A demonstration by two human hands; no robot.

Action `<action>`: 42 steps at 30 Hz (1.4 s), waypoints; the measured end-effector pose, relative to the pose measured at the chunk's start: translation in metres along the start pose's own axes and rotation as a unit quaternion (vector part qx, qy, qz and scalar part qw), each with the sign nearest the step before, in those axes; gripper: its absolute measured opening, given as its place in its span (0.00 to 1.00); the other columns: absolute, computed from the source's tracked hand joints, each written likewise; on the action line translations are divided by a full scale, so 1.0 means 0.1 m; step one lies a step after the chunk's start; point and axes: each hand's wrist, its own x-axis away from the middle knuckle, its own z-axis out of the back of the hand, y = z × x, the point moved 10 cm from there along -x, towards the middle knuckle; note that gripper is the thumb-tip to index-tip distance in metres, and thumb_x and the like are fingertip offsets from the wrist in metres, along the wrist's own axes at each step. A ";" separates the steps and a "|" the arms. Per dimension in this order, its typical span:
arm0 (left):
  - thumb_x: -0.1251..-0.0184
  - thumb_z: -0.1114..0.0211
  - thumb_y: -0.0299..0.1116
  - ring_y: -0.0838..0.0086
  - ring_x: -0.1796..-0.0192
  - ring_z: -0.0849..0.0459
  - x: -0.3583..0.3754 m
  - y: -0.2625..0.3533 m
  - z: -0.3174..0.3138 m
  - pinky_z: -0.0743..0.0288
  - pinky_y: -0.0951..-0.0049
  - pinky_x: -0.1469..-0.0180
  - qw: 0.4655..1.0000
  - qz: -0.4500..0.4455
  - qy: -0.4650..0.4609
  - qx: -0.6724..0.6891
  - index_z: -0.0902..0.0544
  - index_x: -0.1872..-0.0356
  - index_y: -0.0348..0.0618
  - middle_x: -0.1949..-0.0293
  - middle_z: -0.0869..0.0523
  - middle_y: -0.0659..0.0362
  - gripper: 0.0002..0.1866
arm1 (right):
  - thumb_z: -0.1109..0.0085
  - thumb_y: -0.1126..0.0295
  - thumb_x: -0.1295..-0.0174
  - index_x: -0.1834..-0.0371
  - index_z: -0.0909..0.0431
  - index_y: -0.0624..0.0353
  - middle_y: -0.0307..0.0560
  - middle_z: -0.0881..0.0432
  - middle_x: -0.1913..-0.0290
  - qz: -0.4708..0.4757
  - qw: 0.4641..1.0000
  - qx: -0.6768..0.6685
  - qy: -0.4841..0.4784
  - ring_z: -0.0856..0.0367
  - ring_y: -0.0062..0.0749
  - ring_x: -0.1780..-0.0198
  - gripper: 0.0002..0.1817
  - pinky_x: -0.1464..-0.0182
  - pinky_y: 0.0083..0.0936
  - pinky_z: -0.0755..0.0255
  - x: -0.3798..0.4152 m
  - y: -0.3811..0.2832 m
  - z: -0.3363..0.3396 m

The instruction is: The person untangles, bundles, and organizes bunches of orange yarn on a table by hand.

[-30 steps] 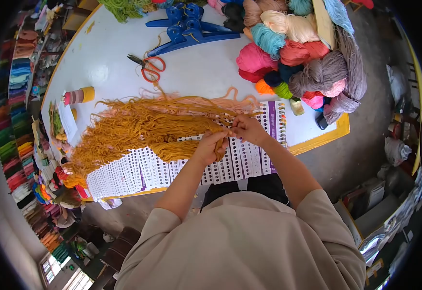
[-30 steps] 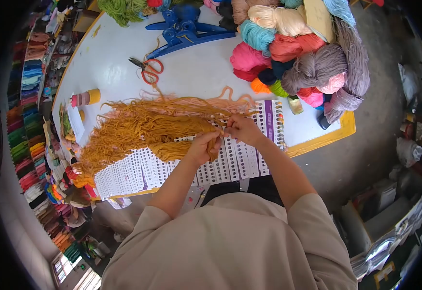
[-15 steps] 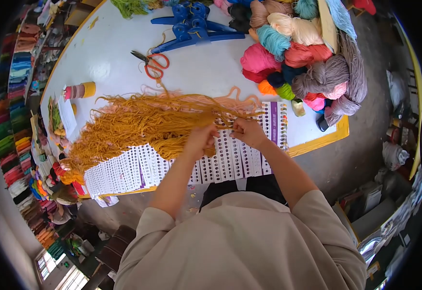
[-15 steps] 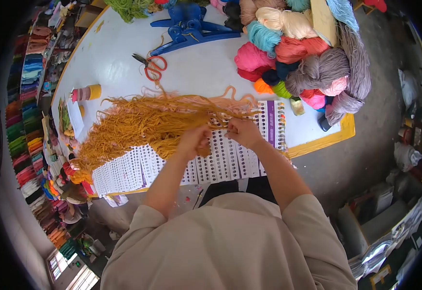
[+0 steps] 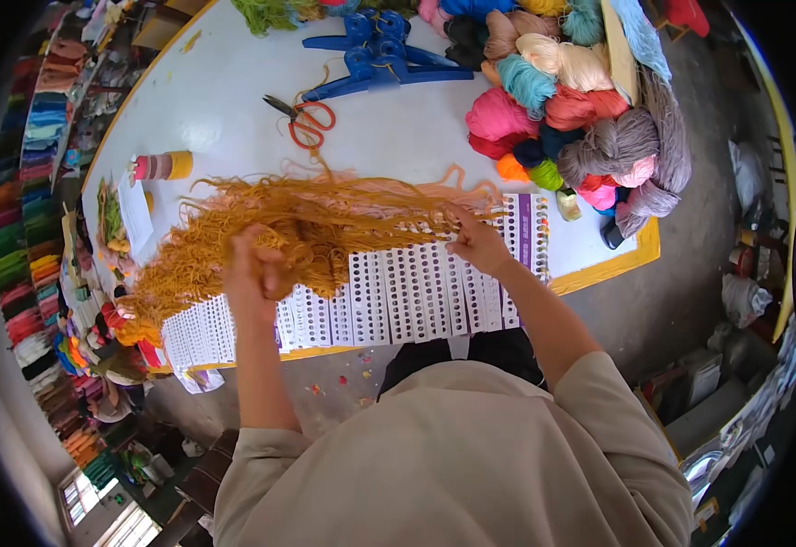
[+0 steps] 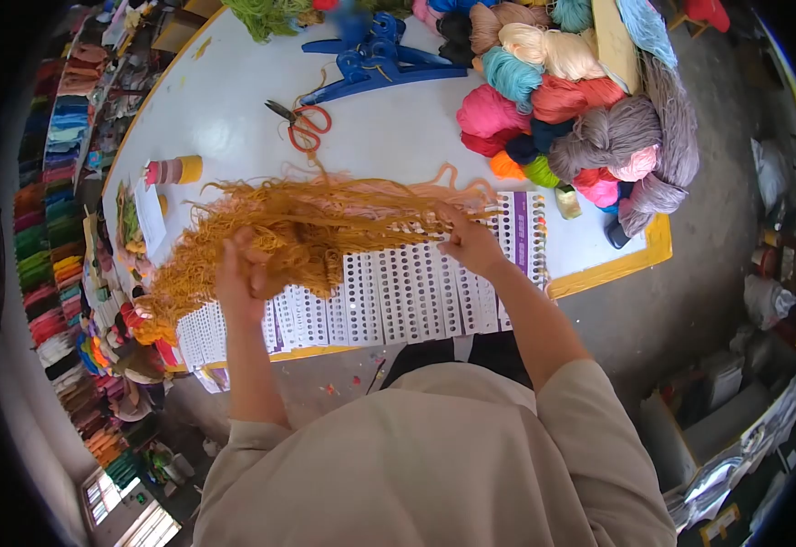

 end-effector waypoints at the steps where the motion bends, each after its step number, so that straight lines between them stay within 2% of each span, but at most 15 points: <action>1: 0.26 0.45 0.48 0.84 0.88 0.38 0.15 -0.16 -0.11 0.51 0.81 0.87 0.999 0.034 -0.021 0.012 0.22 0.54 0.41 0.79 0.18 0.59 0.18 | 0.33 0.70 0.44 0.29 0.39 0.39 0.42 0.21 0.75 -0.004 1.000 -0.007 -0.014 0.20 0.30 0.71 0.39 0.64 0.28 0.27 -0.02 0.00 -0.03; 5: 0.27 0.43 0.46 0.83 0.89 0.38 0.61 -0.59 -0.48 0.50 0.80 0.87 0.991 0.095 -0.091 -0.037 0.23 0.63 0.42 0.84 0.23 0.62 0.16 | 0.36 0.74 0.43 0.26 0.43 0.42 0.41 0.24 0.78 0.015 1.000 0.021 -0.006 0.23 0.27 0.74 0.41 0.67 0.26 0.27 0.01 -0.10 -0.02; 11: 0.28 0.42 0.38 0.81 0.88 0.36 0.95 -0.58 -0.66 0.47 0.79 0.86 0.980 0.114 -0.162 0.018 0.22 0.62 0.38 0.84 0.24 0.61 0.11 | 0.37 0.64 0.43 0.26 0.46 0.40 0.49 0.20 0.66 0.024 0.991 0.117 0.063 0.17 0.45 0.62 0.40 0.59 0.37 0.24 0.22 -0.29 -0.08; 12: 0.28 0.41 0.37 0.81 0.88 0.36 0.96 -0.47 -0.61 0.46 0.79 0.86 0.982 0.091 -0.158 0.048 0.22 0.61 0.39 0.83 0.24 0.61 0.11 | 0.40 0.68 0.42 0.25 0.54 0.40 0.58 0.26 0.42 -0.042 0.990 0.135 0.022 0.22 0.56 0.46 0.43 0.46 0.41 0.26 0.31 -0.38 -0.09; 13: 0.28 0.41 0.36 0.81 0.87 0.35 0.98 -0.36 -0.57 0.46 0.79 0.85 0.982 0.069 -0.155 0.078 0.22 0.60 0.39 0.83 0.24 0.61 0.10 | 0.40 0.70 0.43 0.25 0.54 0.40 0.58 0.26 0.42 0.020 0.996 0.078 0.045 0.23 0.56 0.45 0.44 0.46 0.41 0.27 0.36 -0.50 -0.08; 16: 0.27 0.43 0.34 0.80 0.81 0.26 1.30 0.50 -0.53 0.39 0.81 0.82 0.968 -0.183 -0.174 0.008 0.22 0.50 0.40 0.72 0.15 0.55 0.12 | 0.39 0.72 0.44 0.26 0.50 0.44 0.52 0.23 0.50 0.000 0.995 0.042 0.094 0.20 0.51 0.51 0.43 0.49 0.39 0.26 0.57 -0.66 -0.03; 19: 0.28 0.42 0.45 0.66 0.58 0.15 1.62 1.02 -0.82 0.22 0.69 0.56 0.911 -0.324 -0.249 0.057 0.30 0.40 0.34 0.59 0.13 0.50 0.26 | 0.38 0.72 0.41 0.29 0.43 0.50 0.43 0.21 0.62 0.072 0.981 0.026 0.179 0.21 0.33 0.73 0.36 0.66 0.30 0.25 0.66 -0.64 -0.08; 20: 0.30 0.42 0.50 0.61 0.45 0.18 1.54 0.94 -0.89 0.27 0.62 0.42 0.903 -0.285 -0.321 0.029 0.31 0.39 0.32 0.56 0.13 0.49 0.31 | 0.38 0.72 0.41 0.33 0.39 0.52 0.43 0.21 0.62 0.073 0.980 0.023 0.185 0.22 0.32 0.74 0.32 0.67 0.29 0.26 0.72 -0.76 -0.09; 22: 0.29 0.44 0.50 0.62 0.45 0.18 1.36 0.53 -0.88 0.26 0.62 0.41 0.922 -0.099 -0.375 0.004 0.33 0.37 0.32 0.54 0.14 0.49 0.32 | 0.36 0.70 0.40 0.51 0.27 0.57 0.41 0.22 0.66 0.083 0.977 -0.007 0.195 0.24 0.25 0.75 0.15 0.69 0.25 0.27 0.81 -0.99 -0.14; 25: 0.25 0.48 0.42 0.65 0.44 0.19 1.46 0.69 -0.99 0.26 0.65 0.42 0.907 -0.207 -0.359 -0.079 0.27 0.39 0.35 0.45 0.18 0.50 0.23 | 0.37 0.68 0.37 0.62 0.23 0.59 0.39 0.20 0.71 0.092 0.979 -0.125 0.131 0.23 0.20 0.72 0.08 0.68 0.21 0.27 1.01 -1.59 -0.23; 29: 0.24 0.47 0.37 0.69 0.37 0.25 1.38 0.36 -0.96 0.34 0.69 0.35 0.931 -0.138 -0.327 -0.081 0.24 0.40 0.39 0.40 0.21 0.56 0.19 | 0.40 0.72 0.35 0.57 0.23 0.61 0.38 0.20 0.65 0.136 0.957 -0.251 0.044 0.20 0.19 0.65 0.06 0.64 0.19 0.25 1.28 -2.48 -0.30; 31: 0.24 0.47 0.37 0.69 0.36 0.27 1.52 0.59 -1.04 0.36 0.70 0.33 0.913 -0.211 -0.345 -0.050 0.24 0.39 0.40 0.40 0.21 0.57 0.19 | 0.43 0.75 0.34 0.55 0.23 0.62 0.40 0.21 0.59 0.179 0.929 -0.323 -0.018 0.19 0.21 0.60 0.07 0.60 0.19 0.23 1.36 -2.84 -0.39; 36: 0.22 0.51 0.44 0.74 0.41 0.24 1.46 0.35 -0.92 0.32 0.73 0.39 0.931 -0.028 -0.355 -0.075 0.22 0.40 0.42 0.43 0.19 0.59 0.21 | 0.43 0.75 0.34 0.56 0.21 0.62 0.39 0.21 0.60 0.153 0.953 -0.262 -0.006 0.20 0.19 0.62 0.06 0.62 0.18 0.23 1.36 -2.82 -0.47; 40: 0.22 0.53 0.47 0.77 0.46 0.23 1.43 0.28 -0.83 0.31 0.74 0.43 0.937 -0.001 -0.347 -0.047 0.21 0.41 0.43 0.46 0.17 0.61 0.23 | 0.43 0.74 0.33 0.58 0.20 0.61 0.38 0.20 0.60 0.093 0.959 -0.266 0.003 0.22 0.18 0.63 0.05 0.63 0.17 0.24 1.35 -2.75 -0.53; 42: 0.23 0.52 0.47 0.72 0.46 0.21 1.45 0.50 -0.80 0.31 0.71 0.41 0.942 -0.086 -0.318 -0.057 0.19 0.47 0.36 0.48 0.17 0.56 0.24 | 0.43 0.72 0.33 0.58 0.20 0.62 0.37 0.20 0.60 0.091 0.952 -0.293 0.002 0.22 0.18 0.64 0.06 0.64 0.17 0.25 1.36 -2.81 -0.52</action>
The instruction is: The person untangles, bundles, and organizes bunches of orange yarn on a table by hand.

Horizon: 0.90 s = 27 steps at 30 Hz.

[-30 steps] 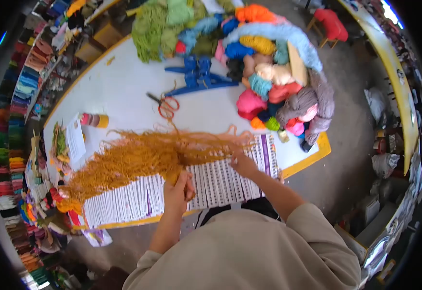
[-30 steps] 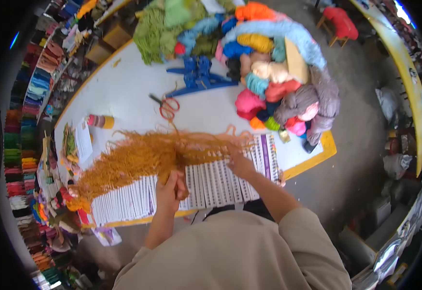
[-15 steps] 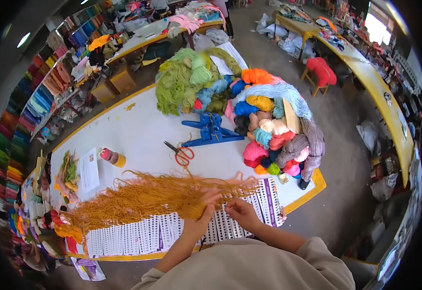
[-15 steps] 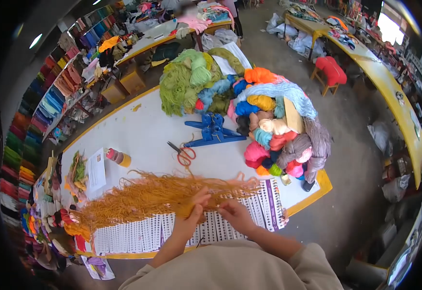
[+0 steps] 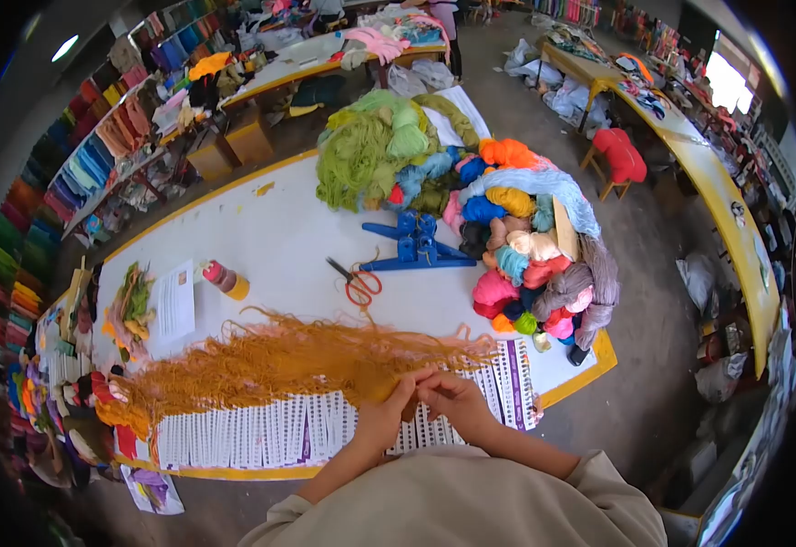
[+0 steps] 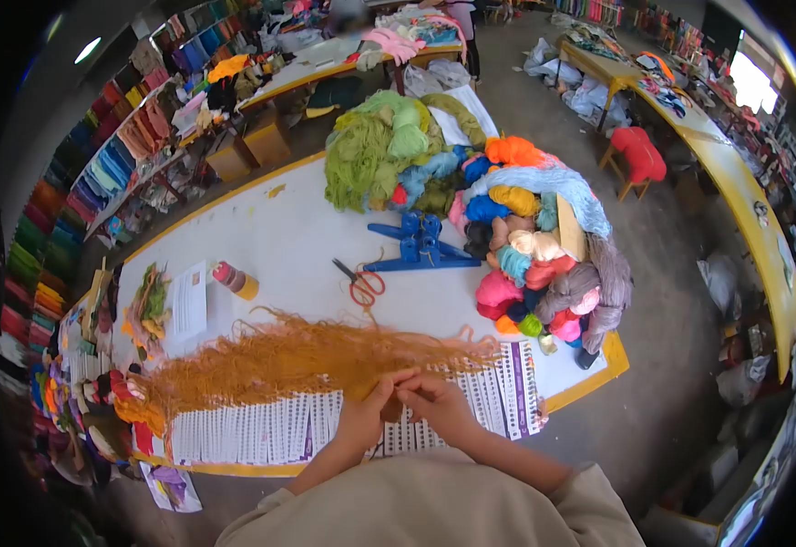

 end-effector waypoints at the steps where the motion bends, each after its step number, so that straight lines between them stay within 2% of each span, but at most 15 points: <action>1: 0.24 0.51 0.47 0.72 0.47 0.21 0.02 0.12 -0.01 0.30 0.70 0.43 1.000 -0.024 -0.001 0.005 0.19 0.48 0.35 0.50 0.17 0.56 0.24 | 0.42 0.71 0.33 0.57 0.20 0.62 0.37 0.20 0.62 -0.008 1.000 0.001 0.017 0.23 0.18 0.66 0.07 0.66 0.17 0.25 0.02 -0.06 0.01; 3: 0.24 0.50 0.46 0.72 0.49 0.21 -0.04 -0.14 0.06 0.29 0.71 0.45 0.992 -0.006 0.011 0.125 0.19 0.48 0.36 0.52 0.16 0.56 0.23 | 0.42 0.70 0.33 0.57 0.19 0.62 0.37 0.19 0.64 0.014 0.999 -0.041 0.032 0.24 0.18 0.70 0.07 0.68 0.17 0.26 0.02 -0.24 -0.04; 5: 0.24 0.49 0.44 0.73 0.51 0.20 -0.01 -0.10 0.06 0.29 0.71 0.47 0.986 0.026 0.008 0.167 0.19 0.49 0.35 0.53 0.16 0.56 0.21 | 0.41 0.69 0.34 0.57 0.19 0.61 0.37 0.19 0.65 -0.032 0.994 -0.089 0.045 0.25 0.18 0.72 0.07 0.70 0.18 0.26 0.00 -0.05 0.02; 7: 0.25 0.47 0.41 0.74 0.52 0.20 0.00 -0.05 0.10 0.28 0.72 0.48 0.992 0.023 0.022 0.124 0.20 0.48 0.34 0.53 0.16 0.56 0.19 | 0.41 0.68 0.34 0.59 0.18 0.59 0.36 0.18 0.61 -0.020 0.989 -0.141 0.029 0.26 0.15 0.70 0.07 0.68 0.16 0.26 -0.01 -0.03 0.00; 9: 0.25 0.46 0.39 0.73 0.52 0.20 0.02 -0.03 0.09 0.28 0.72 0.47 0.989 0.037 0.028 0.139 0.20 0.51 0.34 0.53 0.16 0.55 0.17 | 0.41 0.68 0.34 0.58 0.19 0.59 0.37 0.17 0.62 -0.029 0.985 -0.164 0.034 0.28 0.14 0.72 0.07 0.69 0.16 0.27 0.00 0.00 0.01; 11: 0.25 0.45 0.39 0.73 0.52 0.20 0.01 -0.03 0.04 0.27 0.71 0.46 0.973 0.018 0.012 0.229 0.19 0.55 0.35 0.54 0.16 0.55 0.16 | 0.40 0.68 0.34 0.58 0.20 0.60 0.37 0.16 0.62 -0.035 0.983 -0.176 0.027 0.30 0.13 0.73 0.08 0.70 0.15 0.29 0.01 -0.04 -0.02; 12: 0.25 0.45 0.39 0.73 0.52 0.20 0.01 -0.05 0.02 0.27 0.71 0.46 0.973 0.020 0.015 0.232 0.19 0.55 0.35 0.54 0.16 0.55 0.16 | 0.40 0.68 0.34 0.58 0.20 0.60 0.37 0.16 0.62 -0.038 0.984 -0.174 0.027 0.30 0.13 0.73 0.08 0.70 0.15 0.29 0.02 -0.02 -0.02; 14: 0.25 0.44 0.40 0.87 0.70 0.26 0.01 -0.06 0.07 0.33 0.85 0.70 0.967 0.006 0.067 0.245 0.18 0.52 0.39 0.65 0.17 0.64 0.15 | 0.40 0.68 0.34 0.56 0.20 0.61 0.36 0.17 0.62 -0.033 0.983 -0.180 0.025 0.32 0.12 0.74 0.09 0.70 0.15 0.30 0.03 -0.01 -0.02; 15: 0.25 0.44 0.40 0.87 0.70 0.26 0.02 -0.09 0.10 0.33 0.85 0.70 0.967 0.006 0.068 0.246 0.18 0.52 0.39 0.65 0.17 0.64 0.15 | 0.40 0.68 0.34 0.56 0.20 0.61 0.36 0.17 0.62 -0.035 0.983 -0.179 0.025 0.32 0.12 0.74 0.09 0.70 0.15 0.30 0.03 0.00 -0.03; 17: 0.24 0.46 0.37 0.80 0.57 0.19 0.03 -0.11 0.08 0.24 0.80 0.54 0.991 0.023 0.009 0.134 0.19 0.51 0.35 0.58 0.17 0.60 0.15 | 0.41 0.68 0.34 0.54 0.20 0.61 0.35 0.17 0.62 -0.029 0.983 -0.179 0.024 0.34 0.12 0.75 0.10 0.71 0.15 0.31 0.03 -0.01 -0.04; 21: 0.24 0.46 0.37 0.81 0.58 0.20 0.09 -0.07 0.06 0.25 0.80 0.55 0.993 0.074 0.004 0.096 0.19 0.52 0.35 0.58 0.17 0.61 0.15 | 0.41 0.68 0.34 0.52 0.20 0.61 0.35 0.17 0.62 -0.026 0.984 -0.174 0.016 0.34 0.12 0.75 0.11 0.71 0.15 0.31 0.03 -0.05 -0.08; 23: 0.25 0.45 0.39 0.87 0.68 0.26 0.08 0.05 0.06 0.34 0.85 0.69 0.978 0.007 0.065 0.200 0.17 0.53 0.39 0.63 0.17 0.66 0.15 | 0.42 0.68 0.33 0.55 0.20 0.61 0.35 0.17 0.61 -0.025 0.983 -0.183 0.011 0.34 0.12 0.75 0.09 0.71 0.16 0.31 0.03 -0.04 -0.09; 24: 0.25 0.45 0.39 0.87 0.68 0.26 0.08 0.05 0.07 0.34 0.85 0.69 0.978 0.006 0.065 0.199 0.17 0.53 0.39 0.63 0.17 0.66 0.15 | 0.42 0.68 0.33 0.55 0.20 0.61 0.35 0.17 0.61 -0.024 0.983 -0.183 0.010 0.34 0.12 0.75 0.09 0.71 0.16 0.31 0.03 -0.05 -0.09; 26: 0.25 0.45 0.40 0.86 0.66 0.25 0.07 0.18 0.12 0.32 0.85 0.68 0.981 -0.067 0.059 0.171 0.18 0.52 0.38 0.61 0.17 0.65 0.16 | 0.43 0.67 0.33 0.58 0.21 0.60 0.36 0.17 0.59 -0.023 0.980 -0.196 0.005 0.34 0.12 0.75 0.08 0.71 0.15 0.31 0.04 -0.08 -0.10; 27: 0.25 0.45 0.40 0.86 0.66 0.25 0.08 0.16 0.15 0.32 0.85 0.68 0.981 -0.068 0.059 0.171 0.18 0.52 0.38 0.61 0.17 0.65 0.16 | 0.43 0.67 0.33 0.58 0.21 0.60 0.36 0.17 0.59 -0.022 0.980 -0.196 0.005 0.34 0.12 0.75 0.08 0.71 0.15 0.31 0.04 -0.08 -0.11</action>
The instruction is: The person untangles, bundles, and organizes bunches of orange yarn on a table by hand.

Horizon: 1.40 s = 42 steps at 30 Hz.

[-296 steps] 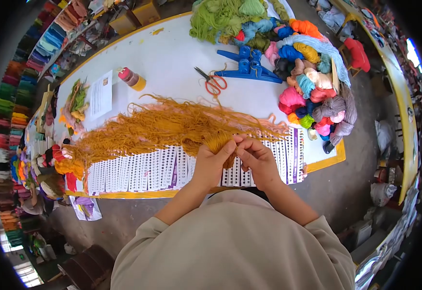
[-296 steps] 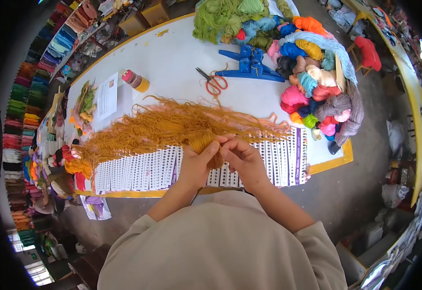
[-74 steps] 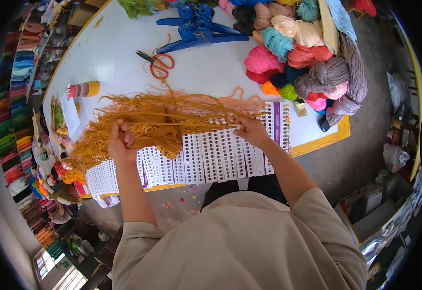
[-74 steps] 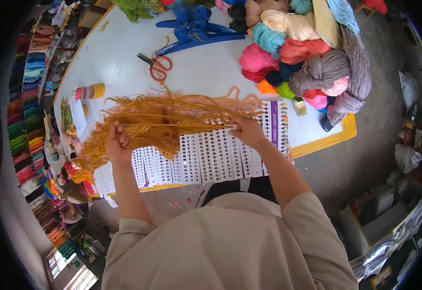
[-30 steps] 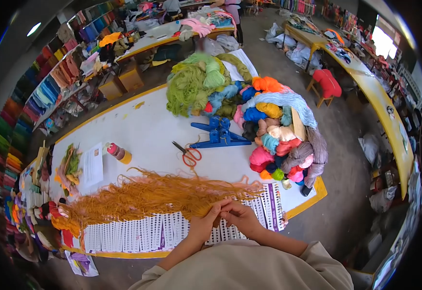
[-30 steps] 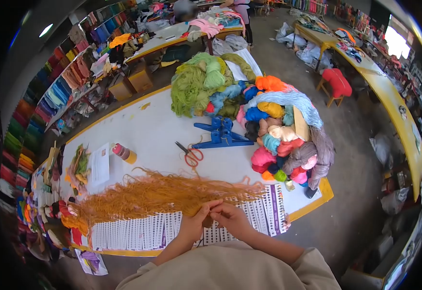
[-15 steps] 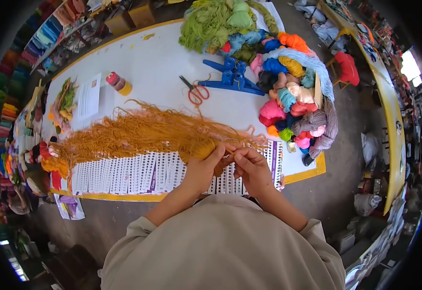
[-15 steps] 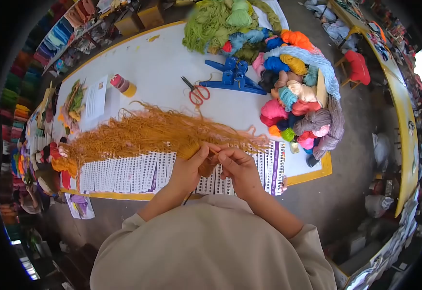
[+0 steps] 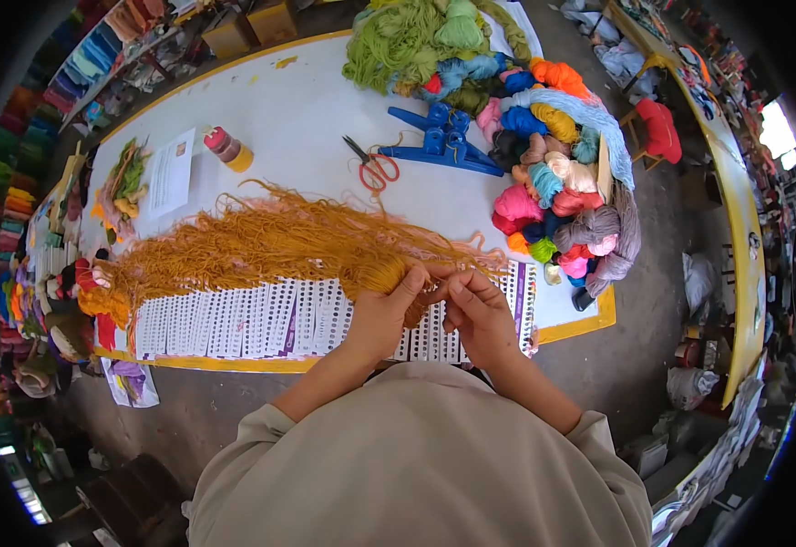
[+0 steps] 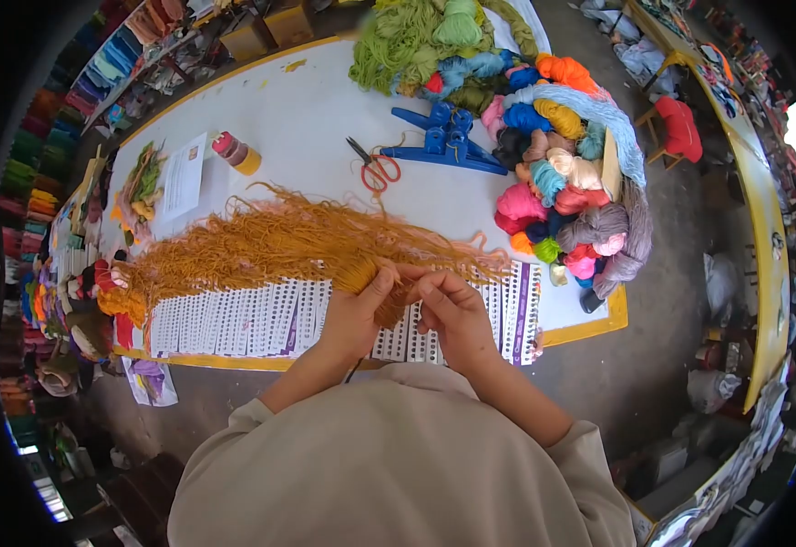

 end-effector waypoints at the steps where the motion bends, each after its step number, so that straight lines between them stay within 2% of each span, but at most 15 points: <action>1: 0.24 0.45 0.40 0.84 0.61 0.23 0.01 -0.07 0.03 0.29 0.84 0.62 0.999 0.030 -0.011 -0.017 0.18 0.52 0.37 0.58 0.17 0.63 0.16 | 0.43 0.69 0.33 0.59 0.22 0.59 0.37 0.18 0.55 -0.007 1.000 0.008 0.008 0.32 0.12 0.74 0.06 0.71 0.15 0.30 0.00 0.01 0.01; 2: 0.24 0.46 0.40 0.81 0.56 0.21 0.02 -0.15 0.04 0.26 0.82 0.55 0.997 0.061 -0.022 -0.034 0.19 0.51 0.36 0.55 0.17 0.60 0.16 | 0.43 0.70 0.33 0.60 0.22 0.59 0.38 0.18 0.51 -0.014 1.000 0.016 0.016 0.30 0.13 0.72 0.05 0.71 0.14 0.29 0.01 0.03 0.03; 6: 0.25 0.45 0.39 0.82 0.57 0.21 0.03 -0.17 -0.03 0.26 0.83 0.57 0.998 0.061 -0.035 0.008 0.19 0.51 0.37 0.56 0.17 0.61 0.16 | 0.43 0.74 0.34 0.60 0.23 0.60 0.40 0.21 0.45 0.035 0.993 0.105 0.036 0.27 0.14 0.66 0.03 0.70 0.14 0.28 0.03 -0.05 -0.01; 8: 0.25 0.45 0.36 0.72 0.50 0.21 0.07 -0.18 -0.07 0.27 0.69 0.45 0.995 0.086 -0.026 0.052 0.21 0.58 0.36 0.51 0.17 0.53 0.12 | 0.43 0.77 0.35 0.60 0.23 0.60 0.41 0.24 0.41 0.039 0.990 0.132 0.025 0.25 0.15 0.62 0.03 0.69 0.14 0.27 0.05 -0.05 -0.03; 9: 0.25 0.45 0.36 0.72 0.50 0.21 0.07 -0.20 -0.08 0.27 0.69 0.45 0.995 0.087 -0.026 0.051 0.21 0.58 0.36 0.51 0.17 0.53 0.12 | 0.43 0.77 0.35 0.60 0.23 0.60 0.41 0.24 0.41 0.039 0.990 0.131 0.025 0.25 0.15 0.62 0.03 0.69 0.14 0.27 0.06 -0.05 -0.03; 11: 0.26 0.43 0.37 0.81 0.57 0.21 0.05 -0.18 -0.07 0.26 0.82 0.58 0.997 0.044 -0.022 0.065 0.20 0.49 0.38 0.55 0.17 0.61 0.14 | 0.42 0.76 0.35 0.61 0.23 0.59 0.39 0.21 0.48 0.070 0.992 0.104 0.017 0.25 0.15 0.62 0.02 0.70 0.14 0.27 0.08 -0.11 -0.06; 14: 0.25 0.44 0.37 0.76 0.50 0.21 0.07 -0.27 -0.05 0.24 0.76 0.48 0.995 0.084 -0.058 0.009 0.22 0.48 0.36 0.50 0.18 0.57 0.15 | 0.41 0.75 0.35 0.62 0.23 0.58 0.37 0.21 0.57 0.058 0.992 0.110 0.007 0.25 0.15 0.63 0.02 0.70 0.14 0.27 0.10 -0.06 -0.01; 17: 0.25 0.45 0.38 0.74 0.49 0.21 0.08 -0.18 -0.12 0.24 0.73 0.47 0.995 0.063 -0.048 0.065 0.22 0.48 0.35 0.50 0.18 0.56 0.16 | 0.40 0.73 0.35 0.62 0.23 0.57 0.35 0.22 0.63 0.056 0.994 0.088 0.015 0.26 0.14 0.64 0.02 0.69 0.14 0.28 0.12 -0.08 -0.01; 21: 0.25 0.45 0.39 0.73 0.48 0.21 0.08 -0.13 -0.14 0.25 0.71 0.46 0.995 0.049 -0.043 0.080 0.22 0.48 0.34 0.50 0.18 0.56 0.17 | 0.40 0.73 0.35 0.62 0.24 0.57 0.35 0.22 0.63 0.035 0.999 0.039 0.012 0.26 0.14 0.64 0.03 0.69 0.14 0.28 0.13 -0.04 0.05; 24: 0.25 0.45 0.39 0.73 0.48 0.21 0.08 -0.16 -0.16 0.25 0.71 0.45 0.994 0.051 -0.056 0.084 0.22 0.48 0.33 0.50 0.19 0.56 0.17 | 0.41 0.73 0.35 0.61 0.24 0.58 0.36 0.21 0.57 0.010 0.999 0.032 0.022 0.26 0.14 0.64 0.03 0.69 0.15 0.26 0.13 0.01 0.07; 27: 0.25 0.45 0.39 0.73 0.47 0.22 0.09 -0.15 -0.22 0.26 0.71 0.44 0.993 0.059 -0.070 0.077 0.22 0.48 0.33 0.50 0.19 0.56 0.17 | 0.42 0.73 0.34 0.59 0.25 0.58 0.38 0.22 0.50 0.036 0.990 0.129 0.034 0.25 0.15 0.63 0.03 0.68 0.15 0.25 0.15 -0.07 0.01; 29: 0.27 0.43 0.37 0.71 0.50 0.21 0.10 -0.13 -0.22 0.27 0.69 0.46 0.993 0.066 -0.056 0.075 0.23 0.60 0.39 0.50 0.17 0.50 0.10 | 0.43 0.74 0.34 0.59 0.24 0.58 0.38 0.24 0.45 0.045 0.990 0.129 0.025 0.25 0.16 0.62 0.03 0.66 0.16 0.24 0.15 -0.08 0.02; 33: 0.25 0.44 0.36 0.74 0.48 0.22 0.08 -0.19 -0.20 0.26 0.72 0.44 0.990 0.053 -0.068 0.109 0.22 0.48 0.35 0.48 0.19 0.56 0.15 | 0.43 0.74 0.34 0.59 0.24 0.58 0.38 0.24 0.44 0.054 0.993 0.099 0.023 0.25 0.15 0.61 0.03 0.66 0.15 0.25 0.16 -0.10 0.02; 36: 0.26 0.43 0.33 0.74 0.47 0.22 0.08 -0.23 -0.17 0.26 0.73 0.44 0.994 0.049 -0.063 0.076 0.22 0.50 0.36 0.48 0.19 0.56 0.12 | 0.43 0.74 0.34 0.59 0.24 0.58 0.38 0.22 0.47 0.050 0.995 0.089 0.018 0.24 0.15 0.60 0.03 0.66 0.15 0.25 0.15 -0.06 0.04; 42: 0.26 0.43 0.34 0.73 0.49 0.21 0.07 -0.28 -0.16 0.23 0.72 0.47 0.991 0.083 -0.047 0.098 0.22 0.52 0.36 0.46 0.20 0.55 0.11 | 0.47 0.70 0.31 0.60 0.27 0.55 0.37 0.20 0.64 0.021 0.999 -0.031 0.025 0.30 0.14 0.72 0.02 0.70 0.17 0.30 0.14 -0.04 0.08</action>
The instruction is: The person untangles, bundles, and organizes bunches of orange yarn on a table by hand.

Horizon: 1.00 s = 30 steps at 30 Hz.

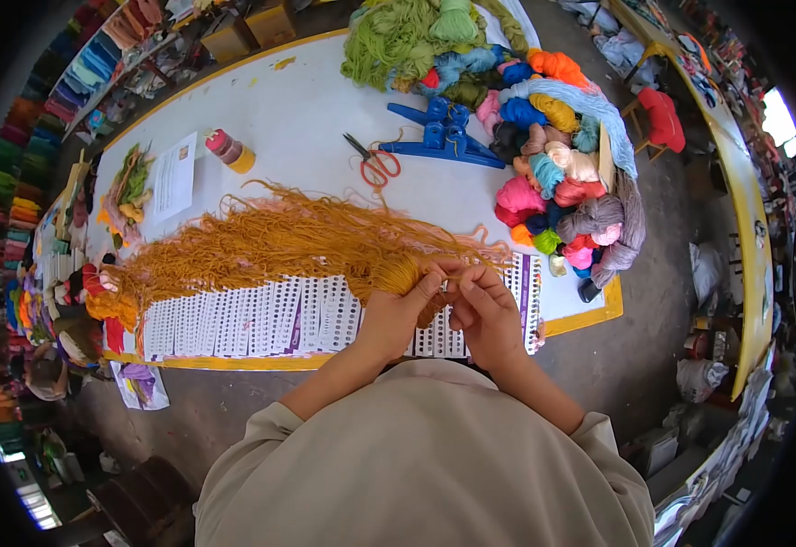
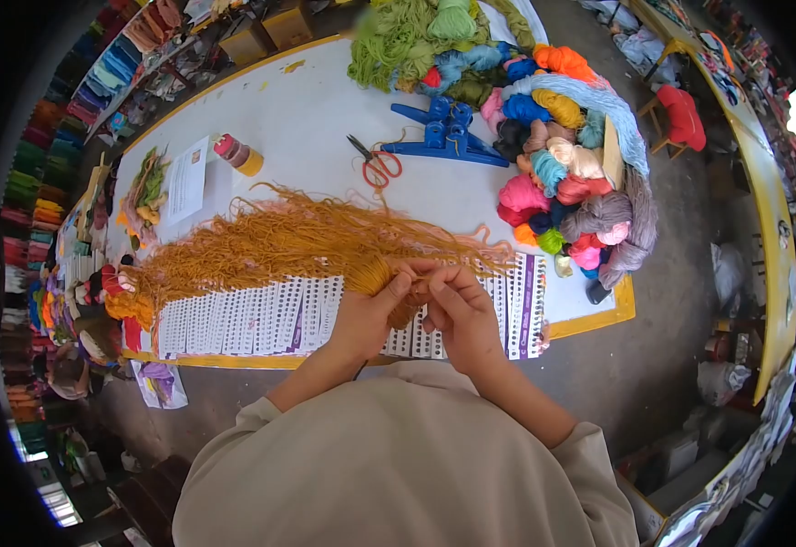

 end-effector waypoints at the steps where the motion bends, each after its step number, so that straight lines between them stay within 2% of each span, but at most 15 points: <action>1: 0.26 0.43 0.35 0.72 0.48 0.21 0.00 0.02 -0.01 0.23 0.71 0.47 0.999 0.002 -0.008 -0.031 0.22 0.51 0.36 0.46 0.20 0.54 0.12 | 0.48 0.69 0.31 0.61 0.28 0.54 0.38 0.20 0.65 -0.010 1.000 -0.024 0.006 0.32 0.14 0.74 0.02 0.71 0.16 0.32 -0.01 0.02 0.02; 3: 0.26 0.43 0.35 0.71 0.48 0.21 -0.01 0.01 0.01 0.22 0.69 0.47 0.998 0.004 -0.016 -0.061 0.22 0.50 0.37 0.45 0.20 0.54 0.13 | 0.48 0.68 0.30 0.61 0.29 0.53 0.38 0.20 0.66 -0.020 0.999 -0.049 0.013 0.34 0.15 0.77 0.03 0.72 0.16 0.33 -0.03 0.04 0.05; 6: 0.24 0.48 0.41 0.70 0.45 0.22 -0.02 0.04 0.00 0.23 0.67 0.45 0.998 -0.029 -0.039 -0.025 0.22 0.47 0.37 0.43 0.21 0.53 0.17 | 0.48 0.67 0.30 0.62 0.29 0.52 0.38 0.20 0.66 -0.033 0.997 -0.060 0.020 0.32 0.15 0.77 0.03 0.72 0.16 0.33 -0.06 0.07 0.09; 8: 0.22 0.54 0.47 0.69 0.42 0.24 -0.01 0.07 -0.03 0.25 0.64 0.42 0.999 -0.028 -0.036 0.001 0.23 0.46 0.37 0.41 0.22 0.53 0.23 | 0.47 0.68 0.31 0.59 0.28 0.53 0.38 0.20 0.66 -0.028 0.998 -0.060 0.016 0.28 0.15 0.73 0.04 0.72 0.16 0.34 -0.06 0.07 0.09; 9: 0.22 0.54 0.47 0.69 0.42 0.24 -0.02 0.06 -0.03 0.25 0.64 0.42 0.999 -0.028 -0.036 0.001 0.23 0.46 0.37 0.41 0.22 0.53 0.23 | 0.47 0.68 0.31 0.59 0.28 0.53 0.38 0.20 0.66 -0.028 0.998 -0.060 0.016 0.28 0.15 0.73 0.04 0.72 0.16 0.34 -0.07 0.06 0.07; 11: 0.23 0.59 0.55 0.68 0.35 0.29 -0.03 -0.01 -0.06 0.37 0.65 0.33 0.998 -0.004 -0.059 0.003 0.25 0.41 0.37 0.37 0.25 0.53 0.30 | 0.43 0.70 0.33 0.57 0.26 0.55 0.36 0.20 0.65 -0.016 0.999 0.030 0.039 0.25 0.15 0.69 0.05 0.70 0.15 0.33 -0.06 0.01 0.04; 12: 0.23 0.59 0.55 0.68 0.35 0.29 -0.03 -0.01 -0.06 0.37 0.65 0.33 0.998 -0.004 -0.059 0.003 0.25 0.41 0.37 0.37 0.25 0.53 0.30 | 0.43 0.70 0.33 0.57 0.26 0.55 0.36 0.20 0.65 -0.016 0.999 0.029 0.039 0.25 0.15 0.69 0.05 0.70 0.15 0.33 -0.07 0.01 0.03; 14: 0.23 0.59 0.55 0.69 0.36 0.29 -0.03 -0.01 -0.06 0.36 0.67 0.34 0.993 -0.007 -0.063 -0.101 0.26 0.38 0.37 0.37 0.26 0.54 0.31 | 0.41 0.72 0.35 0.55 0.23 0.56 0.34 0.20 0.64 -0.008 0.987 0.162 0.017 0.24 0.14 0.65 0.07 0.68 0.15 0.31 -0.08 0.02 -0.02; 17: 0.23 0.60 0.56 0.69 0.36 0.29 -0.01 -0.03 -0.11 0.35 0.68 0.36 0.993 0.041 -0.070 -0.081 0.27 0.37 0.37 0.36 0.26 0.54 0.32 | 0.40 0.74 0.36 0.56 0.22 0.57 0.33 0.20 0.63 -0.007 0.983 0.182 0.000 0.26 0.14 0.65 0.07 0.66 0.15 0.29 -0.12 0.08 0.01; 21: 0.23 0.60 0.56 0.70 0.36 0.29 -0.02 -0.01 -0.06 0.36 0.68 0.36 0.993 0.056 -0.049 -0.092 0.28 0.37 0.38 0.35 0.27 0.55 0.32 | 0.42 0.72 0.33 0.57 0.23 0.57 0.33 0.20 0.63 -0.003 0.986 0.164 0.003 0.26 0.14 0.65 0.05 0.67 0.15 0.30 -0.15 0.07 0.01; 24: 0.23 0.60 0.56 0.71 0.35 0.31 -0.06 -0.01 -0.03 0.37 0.69 0.35 0.995 0.030 -0.058 -0.078 0.28 0.36 0.39 0.36 0.27 0.56 0.31 | 0.45 0.69 0.31 0.59 0.23 0.57 0.33 0.20 0.64 -0.010 0.991 0.130 0.020 0.26 0.13 0.66 0.04 0.67 0.15 0.30 -0.15 0.05 0.00; 26: 0.23 0.60 0.55 0.71 0.35 0.32 -0.07 -0.02 -0.04 0.39 0.69 0.34 0.997 0.037 -0.068 -0.030 0.29 0.35 0.39 0.36 0.27 0.56 0.31 | 0.47 0.68 0.30 0.60 0.24 0.56 0.34 0.20 0.64 -0.015 0.996 0.081 0.023 0.26 0.13 0.67 0.05 0.67 0.15 0.30 -0.15 0.06 0.02; 30: 0.23 0.61 0.56 0.71 0.34 0.32 -0.08 -0.02 0.00 0.39 0.69 0.33 0.997 0.030 -0.057 -0.040 0.30 0.35 0.39 0.35 0.28 0.56 0.32 | 0.45 0.69 0.31 0.59 0.24 0.57 0.34 0.20 0.64 -0.011 0.999 0.051 0.011 0.26 0.14 0.67 0.05 0.67 0.15 0.30 -0.19 0.08 0.02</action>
